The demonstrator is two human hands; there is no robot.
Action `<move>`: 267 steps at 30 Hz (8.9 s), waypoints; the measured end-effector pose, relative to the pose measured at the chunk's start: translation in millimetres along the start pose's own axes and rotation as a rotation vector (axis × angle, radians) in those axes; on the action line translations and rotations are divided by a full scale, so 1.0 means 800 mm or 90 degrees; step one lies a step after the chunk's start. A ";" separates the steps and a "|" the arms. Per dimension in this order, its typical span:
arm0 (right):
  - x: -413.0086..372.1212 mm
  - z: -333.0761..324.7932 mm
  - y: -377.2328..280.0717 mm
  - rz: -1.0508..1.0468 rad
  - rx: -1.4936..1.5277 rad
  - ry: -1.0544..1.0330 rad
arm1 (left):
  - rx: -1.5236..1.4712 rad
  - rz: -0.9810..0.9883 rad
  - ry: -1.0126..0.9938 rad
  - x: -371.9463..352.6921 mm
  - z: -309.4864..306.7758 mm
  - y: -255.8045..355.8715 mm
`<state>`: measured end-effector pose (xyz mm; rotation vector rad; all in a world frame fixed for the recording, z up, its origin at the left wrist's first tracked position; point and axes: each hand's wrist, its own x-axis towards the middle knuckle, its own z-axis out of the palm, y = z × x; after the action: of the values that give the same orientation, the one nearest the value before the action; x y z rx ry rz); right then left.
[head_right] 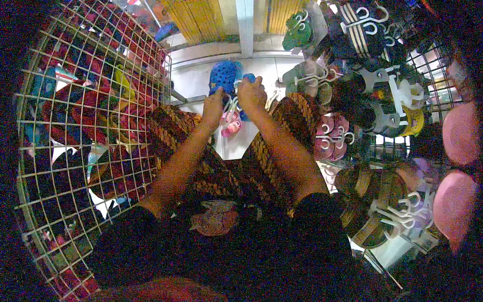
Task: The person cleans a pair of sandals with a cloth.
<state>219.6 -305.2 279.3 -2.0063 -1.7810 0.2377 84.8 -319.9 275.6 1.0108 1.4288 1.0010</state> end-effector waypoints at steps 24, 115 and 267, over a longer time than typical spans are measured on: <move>0.030 -0.002 0.038 -0.007 0.101 0.082 | 0.361 0.078 0.130 0.031 -0.059 0.010; 0.122 0.003 0.098 -0.056 0.649 -0.206 | 0.008 0.237 -0.131 0.058 -0.021 0.027; 0.251 0.109 0.030 0.087 0.504 -0.241 | -0.118 -0.046 -0.221 0.264 -0.030 -0.006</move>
<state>235.8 -92.2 224.0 -1.5444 -1.4012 1.2209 45.9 -120.6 213.3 0.9366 1.0594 0.8407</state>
